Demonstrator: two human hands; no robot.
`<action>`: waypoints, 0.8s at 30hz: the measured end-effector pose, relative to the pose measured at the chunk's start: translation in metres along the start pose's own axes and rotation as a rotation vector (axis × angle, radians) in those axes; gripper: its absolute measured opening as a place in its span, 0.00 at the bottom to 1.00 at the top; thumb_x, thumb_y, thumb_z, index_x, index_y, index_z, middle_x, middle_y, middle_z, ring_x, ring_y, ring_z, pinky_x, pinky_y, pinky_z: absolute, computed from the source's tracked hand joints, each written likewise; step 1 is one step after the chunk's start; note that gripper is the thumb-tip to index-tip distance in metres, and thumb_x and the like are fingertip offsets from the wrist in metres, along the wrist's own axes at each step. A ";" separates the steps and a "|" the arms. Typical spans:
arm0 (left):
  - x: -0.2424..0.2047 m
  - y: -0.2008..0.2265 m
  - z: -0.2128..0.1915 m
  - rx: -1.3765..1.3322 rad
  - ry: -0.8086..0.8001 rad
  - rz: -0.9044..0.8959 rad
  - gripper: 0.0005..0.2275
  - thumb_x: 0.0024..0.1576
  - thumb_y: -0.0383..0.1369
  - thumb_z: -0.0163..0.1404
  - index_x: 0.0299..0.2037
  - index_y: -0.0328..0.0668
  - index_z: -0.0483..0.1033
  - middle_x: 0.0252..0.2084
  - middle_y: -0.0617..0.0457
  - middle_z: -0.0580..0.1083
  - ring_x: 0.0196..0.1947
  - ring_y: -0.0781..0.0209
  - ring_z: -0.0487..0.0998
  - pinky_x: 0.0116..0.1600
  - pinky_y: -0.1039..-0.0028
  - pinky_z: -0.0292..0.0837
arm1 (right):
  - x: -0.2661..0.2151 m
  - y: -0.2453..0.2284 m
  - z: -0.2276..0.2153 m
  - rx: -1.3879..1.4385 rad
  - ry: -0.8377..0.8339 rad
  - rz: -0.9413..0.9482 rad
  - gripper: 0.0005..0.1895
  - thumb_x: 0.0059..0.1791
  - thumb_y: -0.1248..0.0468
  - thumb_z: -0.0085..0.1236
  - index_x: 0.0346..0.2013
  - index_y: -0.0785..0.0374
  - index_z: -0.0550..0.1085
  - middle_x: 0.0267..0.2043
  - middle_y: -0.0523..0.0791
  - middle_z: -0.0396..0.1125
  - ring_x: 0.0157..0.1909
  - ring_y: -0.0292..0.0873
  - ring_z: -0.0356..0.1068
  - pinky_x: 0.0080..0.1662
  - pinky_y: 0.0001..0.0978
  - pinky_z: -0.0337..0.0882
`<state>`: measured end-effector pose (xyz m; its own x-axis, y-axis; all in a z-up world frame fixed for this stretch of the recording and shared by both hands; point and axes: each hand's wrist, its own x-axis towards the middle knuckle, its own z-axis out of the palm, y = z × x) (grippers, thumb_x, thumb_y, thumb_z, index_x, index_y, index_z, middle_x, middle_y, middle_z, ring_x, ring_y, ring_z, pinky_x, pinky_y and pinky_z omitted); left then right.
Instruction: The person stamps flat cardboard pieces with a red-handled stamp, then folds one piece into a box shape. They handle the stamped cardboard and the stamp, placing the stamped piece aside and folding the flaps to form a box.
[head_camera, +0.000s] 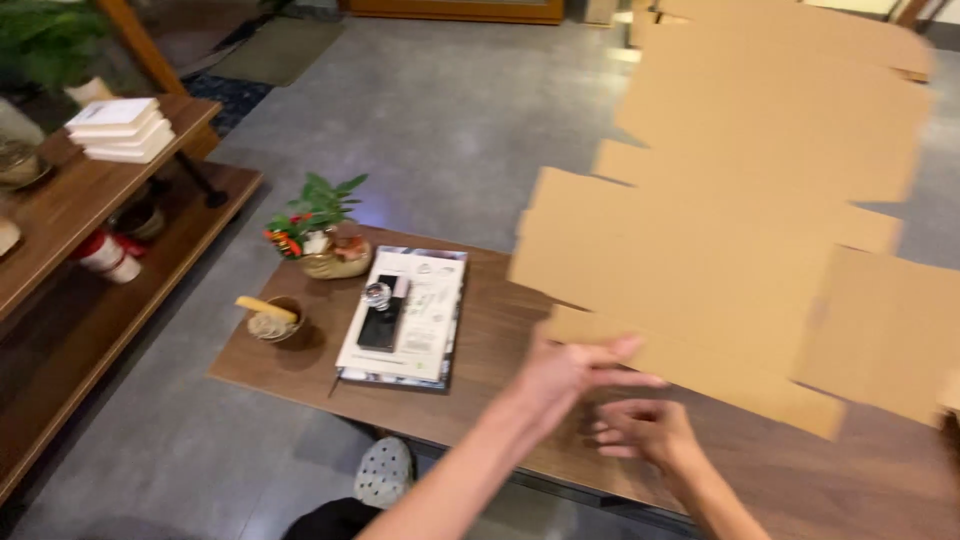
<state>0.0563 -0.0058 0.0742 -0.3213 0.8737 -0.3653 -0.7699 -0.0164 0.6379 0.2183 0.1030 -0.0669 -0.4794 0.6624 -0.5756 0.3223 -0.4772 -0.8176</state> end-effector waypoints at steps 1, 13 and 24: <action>0.005 -0.008 -0.001 -0.007 -0.055 -0.015 0.21 0.57 0.20 0.63 0.56 0.17 0.66 0.69 0.30 0.81 0.34 0.36 0.91 0.30 0.56 0.91 | 0.006 0.007 0.017 -0.003 -0.050 -0.011 0.15 0.52 0.73 0.71 0.42 0.91 0.84 0.38 0.74 0.82 0.37 0.72 0.85 0.44 0.62 0.88; -0.032 0.040 0.021 0.113 0.000 -0.166 0.52 0.57 0.32 0.61 0.85 0.42 0.29 0.63 0.46 0.82 0.33 0.57 0.86 0.89 0.54 0.51 | 0.075 0.024 0.090 -0.216 0.059 -0.276 0.27 0.52 0.63 0.65 0.66 0.67 0.79 0.62 0.57 0.79 0.62 0.53 0.80 0.62 0.45 0.81; -0.006 0.029 0.007 -0.050 0.165 0.081 0.32 0.54 0.14 0.61 0.66 0.29 0.56 0.65 0.24 0.81 0.46 0.31 0.89 0.54 0.47 0.92 | -0.033 -0.092 -0.083 0.565 0.360 -0.437 0.16 0.67 0.58 0.45 0.62 0.66 0.73 0.60 0.52 0.75 0.63 0.54 0.78 0.66 0.60 0.82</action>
